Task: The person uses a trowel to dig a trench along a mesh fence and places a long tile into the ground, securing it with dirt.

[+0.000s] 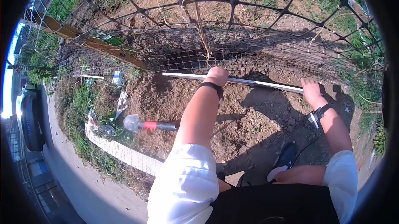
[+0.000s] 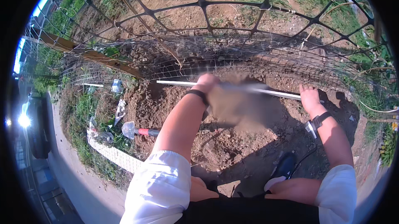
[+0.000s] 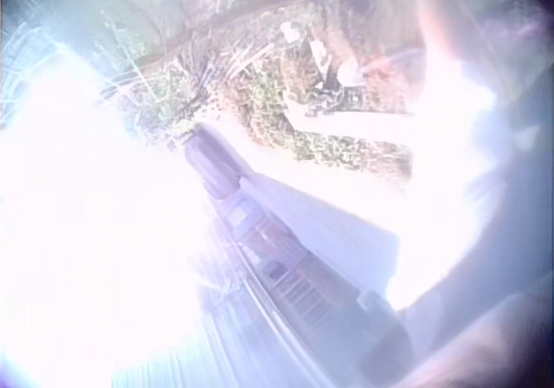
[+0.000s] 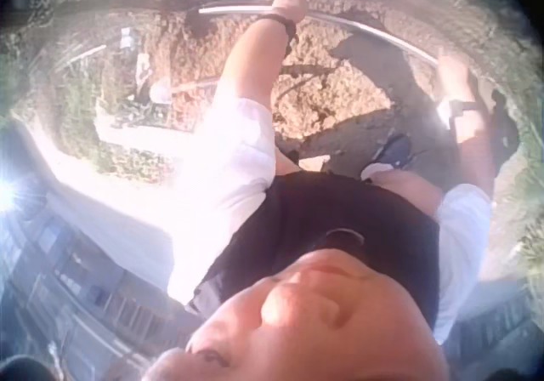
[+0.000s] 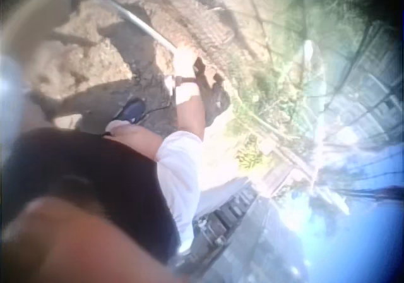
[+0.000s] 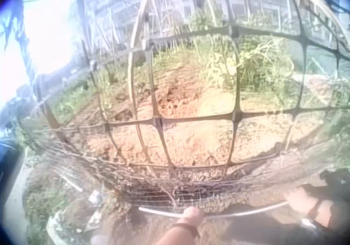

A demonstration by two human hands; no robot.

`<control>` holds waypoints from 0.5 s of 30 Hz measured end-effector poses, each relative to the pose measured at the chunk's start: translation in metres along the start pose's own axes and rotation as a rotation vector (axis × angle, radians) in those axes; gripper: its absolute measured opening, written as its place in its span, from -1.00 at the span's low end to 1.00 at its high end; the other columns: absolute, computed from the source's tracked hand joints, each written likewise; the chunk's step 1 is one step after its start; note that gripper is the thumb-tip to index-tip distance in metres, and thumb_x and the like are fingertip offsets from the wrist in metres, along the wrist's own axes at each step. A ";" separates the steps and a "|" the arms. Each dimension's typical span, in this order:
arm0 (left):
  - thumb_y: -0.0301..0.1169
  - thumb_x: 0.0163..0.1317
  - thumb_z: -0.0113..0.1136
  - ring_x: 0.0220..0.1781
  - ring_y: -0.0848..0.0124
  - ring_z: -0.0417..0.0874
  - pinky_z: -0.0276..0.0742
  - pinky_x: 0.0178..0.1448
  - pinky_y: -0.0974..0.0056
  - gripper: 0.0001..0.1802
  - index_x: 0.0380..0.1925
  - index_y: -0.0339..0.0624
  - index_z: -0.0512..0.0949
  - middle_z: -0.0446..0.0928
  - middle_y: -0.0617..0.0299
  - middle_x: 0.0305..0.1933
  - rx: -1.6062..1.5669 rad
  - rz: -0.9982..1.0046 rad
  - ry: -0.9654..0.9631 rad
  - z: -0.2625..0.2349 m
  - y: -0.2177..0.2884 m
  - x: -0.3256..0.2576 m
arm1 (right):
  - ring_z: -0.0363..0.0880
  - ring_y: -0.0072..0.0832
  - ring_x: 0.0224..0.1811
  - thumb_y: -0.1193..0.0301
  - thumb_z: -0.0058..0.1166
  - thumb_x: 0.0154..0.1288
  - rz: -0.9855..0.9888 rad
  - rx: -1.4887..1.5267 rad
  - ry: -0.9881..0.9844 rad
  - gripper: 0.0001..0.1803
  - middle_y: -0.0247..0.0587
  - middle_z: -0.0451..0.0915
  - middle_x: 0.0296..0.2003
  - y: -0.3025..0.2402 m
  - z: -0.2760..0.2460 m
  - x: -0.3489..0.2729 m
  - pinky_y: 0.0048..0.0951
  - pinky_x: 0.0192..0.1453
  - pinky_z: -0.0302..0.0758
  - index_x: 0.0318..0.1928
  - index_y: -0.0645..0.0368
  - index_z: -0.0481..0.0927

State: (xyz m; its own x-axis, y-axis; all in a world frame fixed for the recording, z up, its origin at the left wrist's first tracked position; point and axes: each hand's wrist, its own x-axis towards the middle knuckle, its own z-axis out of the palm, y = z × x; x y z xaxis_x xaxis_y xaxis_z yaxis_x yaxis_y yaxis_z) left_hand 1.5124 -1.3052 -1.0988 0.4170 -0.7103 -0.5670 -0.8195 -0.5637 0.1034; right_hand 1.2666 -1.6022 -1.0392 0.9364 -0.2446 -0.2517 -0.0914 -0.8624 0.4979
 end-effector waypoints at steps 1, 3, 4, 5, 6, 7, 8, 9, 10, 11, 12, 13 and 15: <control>-0.38 0.14 -0.03 -0.13 0.28 0.59 0.52 -0.11 0.27 -0.77 -0.29 -0.11 0.59 0.57 0.14 -0.19 -0.041 -0.036 0.039 0.001 0.001 0.001 | 0.48 -0.35 -0.12 0.42 -0.07 0.05 -0.115 0.135 -0.065 -0.74 -0.15 0.53 -0.24 -0.010 -0.020 -0.001 -0.43 -0.16 0.44 -0.21 0.20 0.52; -0.37 0.15 -0.05 -0.09 0.28 0.58 0.51 -0.08 0.26 -0.76 -0.27 -0.09 0.59 0.57 0.16 -0.16 -0.053 -0.027 0.042 0.002 0.000 0.003 | 0.41 -0.33 -0.04 0.43 -0.08 0.03 -0.441 0.288 -0.207 -0.71 -0.14 0.47 -0.15 -0.043 -0.059 -0.007 -0.41 -0.09 0.40 -0.19 0.23 0.47; -0.36 0.16 -0.05 -0.07 0.28 0.57 0.50 -0.07 0.26 -0.75 -0.25 -0.08 0.59 0.56 0.16 -0.13 -0.019 0.027 0.032 0.002 -0.001 0.003 | 0.38 -0.29 -0.01 0.43 -0.06 0.00 -0.682 0.365 -0.142 -0.72 -0.11 0.43 -0.09 -0.061 -0.078 -0.012 -0.38 -0.05 0.38 -0.22 0.24 0.45; -0.35 0.16 -0.05 -0.05 0.28 0.56 0.50 -0.06 0.25 -0.75 -0.24 -0.07 0.59 0.55 0.17 -0.11 -0.033 -0.038 0.024 0.001 -0.001 0.004 | 0.36 -0.28 0.01 0.44 -0.08 0.00 -0.836 0.407 0.035 -0.74 -0.10 0.42 -0.08 -0.092 -0.095 -0.016 -0.38 -0.01 0.37 -0.24 0.25 0.46; -0.34 0.16 -0.06 -0.05 0.28 0.56 0.50 -0.06 0.25 -0.75 -0.23 -0.05 0.58 0.54 0.18 -0.10 -0.074 -0.054 0.025 0.001 -0.002 0.004 | 0.34 -0.27 0.04 0.46 -0.10 0.00 -0.998 0.423 0.232 -0.75 -0.10 0.41 -0.07 -0.119 -0.111 -0.018 -0.38 0.04 0.36 -0.25 0.26 0.46; -0.32 0.16 -0.05 -0.04 0.29 0.56 0.49 -0.05 0.25 -0.74 -0.21 -0.02 0.58 0.54 0.20 -0.10 -0.080 -0.077 0.034 0.000 -0.002 0.005 | 0.31 -0.26 0.07 0.42 -0.10 0.01 -1.137 0.578 0.352 -0.70 -0.09 0.39 -0.04 -0.144 -0.126 -0.019 -0.34 0.09 0.33 -0.20 0.25 0.45; -0.29 0.15 -0.02 -0.03 0.30 0.55 0.49 -0.04 0.25 -0.74 -0.19 0.00 0.57 0.54 0.22 -0.08 -0.055 -0.062 0.029 -0.001 -0.002 0.005 | 0.29 -0.25 0.11 0.39 -0.11 0.02 -1.277 0.665 0.403 -0.64 -0.09 0.37 -0.01 -0.175 -0.139 -0.019 -0.31 0.14 0.30 -0.14 0.25 0.44; -0.28 0.15 0.00 -0.02 0.31 0.54 0.49 -0.03 0.25 -0.74 -0.18 0.01 0.57 0.53 0.23 -0.07 -0.097 -0.060 0.015 -0.002 -0.003 0.005 | 0.25 -0.23 0.15 0.35 -0.11 0.05 -1.317 0.603 0.434 -0.57 -0.09 0.34 0.04 -0.200 -0.150 -0.017 -0.23 0.19 0.22 -0.02 0.22 0.37; -0.28 0.14 0.02 -0.01 0.31 0.54 0.49 -0.03 0.25 -0.73 -0.17 0.01 0.57 0.53 0.24 -0.06 -0.134 -0.044 0.016 -0.002 -0.004 0.006 | 0.20 -0.21 0.20 0.31 -0.11 0.08 -1.354 0.589 0.461 -0.48 -0.10 0.30 0.09 -0.225 -0.159 -0.014 -0.16 0.25 0.15 0.10 0.19 0.29; -0.28 0.13 0.03 0.00 0.32 0.53 0.49 -0.02 0.25 -0.73 -0.16 0.02 0.56 0.52 0.24 -0.05 -0.136 -0.039 0.007 -0.001 -0.005 0.006 | 0.28 -0.37 0.06 0.38 -0.15 0.15 -1.245 0.828 0.365 -0.60 -0.17 0.36 -0.05 -0.253 -0.167 -0.015 -0.32 0.13 0.23 0.02 0.22 0.35; -0.28 0.13 0.04 0.00 0.32 0.53 0.48 -0.02 0.25 -0.72 -0.15 0.02 0.56 0.52 0.25 -0.04 -0.137 -0.032 -0.002 -0.001 -0.005 0.008 | 0.32 -0.45 -0.01 0.41 -0.17 0.19 -1.182 0.943 0.220 -0.66 -0.21 0.39 -0.11 -0.277 -0.173 -0.006 -0.41 0.07 0.27 -0.02 0.23 0.37; -0.28 0.13 0.04 0.00 0.32 0.53 0.48 -0.02 0.26 -0.72 -0.15 0.02 0.56 0.52 0.25 -0.04 -0.123 -0.018 0.024 0.000 -0.006 0.008 | 0.36 -0.53 -0.08 0.44 -0.19 0.23 -1.122 1.104 0.266 -0.72 -0.25 0.42 -0.18 -0.301 -0.178 0.000 -0.49 0.01 0.31 -0.06 0.25 0.40; -0.28 0.13 0.04 0.00 0.33 0.53 0.49 -0.03 0.27 -0.72 -0.15 0.01 0.56 0.52 0.25 -0.04 -0.150 -0.032 0.014 0.002 -0.007 0.011 | 0.36 -0.64 -0.22 0.36 -0.18 0.30 -0.945 0.294 1.017 -0.78 -0.37 0.42 -0.25 -0.333 -0.183 0.016 -0.54 -0.09 0.34 -0.13 0.20 0.42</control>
State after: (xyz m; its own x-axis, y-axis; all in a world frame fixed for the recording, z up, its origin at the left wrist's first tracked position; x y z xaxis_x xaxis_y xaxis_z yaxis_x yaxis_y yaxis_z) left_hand 1.5220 -1.3081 -1.1079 0.4480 -0.6966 -0.5604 -0.7382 -0.6418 0.2076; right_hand 1.3741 -1.2376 -1.0575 0.5044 0.7789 0.3728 0.7483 -0.6097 0.2613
